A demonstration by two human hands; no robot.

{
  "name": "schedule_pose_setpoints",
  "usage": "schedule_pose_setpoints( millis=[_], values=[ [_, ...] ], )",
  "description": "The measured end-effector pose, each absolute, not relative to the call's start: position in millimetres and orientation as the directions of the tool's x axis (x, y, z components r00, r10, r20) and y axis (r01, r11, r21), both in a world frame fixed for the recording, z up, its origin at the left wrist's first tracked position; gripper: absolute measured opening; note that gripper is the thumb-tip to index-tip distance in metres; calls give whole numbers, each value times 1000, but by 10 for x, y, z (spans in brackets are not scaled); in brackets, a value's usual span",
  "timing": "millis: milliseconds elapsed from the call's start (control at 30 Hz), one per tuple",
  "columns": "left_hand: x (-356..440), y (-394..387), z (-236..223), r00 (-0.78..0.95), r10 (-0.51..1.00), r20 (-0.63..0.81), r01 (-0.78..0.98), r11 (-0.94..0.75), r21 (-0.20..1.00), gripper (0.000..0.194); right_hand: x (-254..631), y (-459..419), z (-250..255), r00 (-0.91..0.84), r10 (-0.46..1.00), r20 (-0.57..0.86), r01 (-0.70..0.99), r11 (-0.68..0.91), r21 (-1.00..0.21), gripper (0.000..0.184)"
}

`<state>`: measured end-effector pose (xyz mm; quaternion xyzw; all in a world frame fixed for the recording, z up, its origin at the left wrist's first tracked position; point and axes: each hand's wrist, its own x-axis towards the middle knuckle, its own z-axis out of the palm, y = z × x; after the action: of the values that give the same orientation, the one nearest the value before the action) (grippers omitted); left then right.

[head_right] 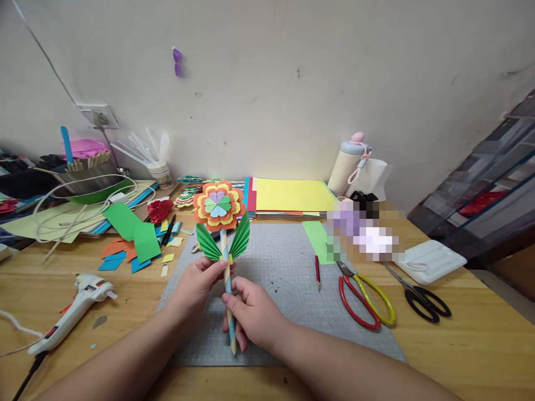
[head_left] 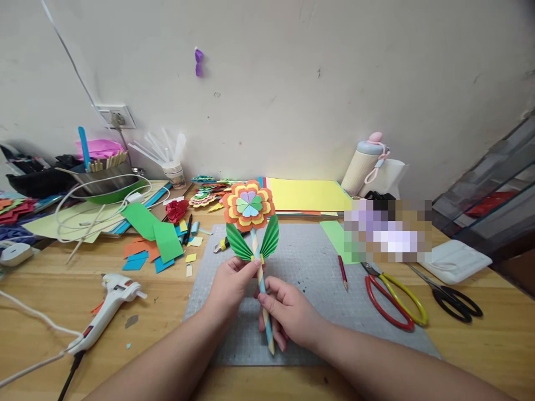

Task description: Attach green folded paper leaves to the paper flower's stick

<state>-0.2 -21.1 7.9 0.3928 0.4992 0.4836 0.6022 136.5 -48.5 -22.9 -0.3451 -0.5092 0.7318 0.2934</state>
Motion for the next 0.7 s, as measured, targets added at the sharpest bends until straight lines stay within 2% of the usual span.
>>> schedule_pose_setpoints(
  millis=[433, 700],
  values=[
    [-3, -214, 39, 28, 976, -215, -209, 216, 954, 26, 1374, -479, -248, -597, 778, -196, -53, -283, -958, 25],
    [15, -222, 78, 53, 968, -246, -324, 249, 913, 24, 1374, -492, -197, -572, 801, -177, -73, -265, -962, 28]
  ],
)
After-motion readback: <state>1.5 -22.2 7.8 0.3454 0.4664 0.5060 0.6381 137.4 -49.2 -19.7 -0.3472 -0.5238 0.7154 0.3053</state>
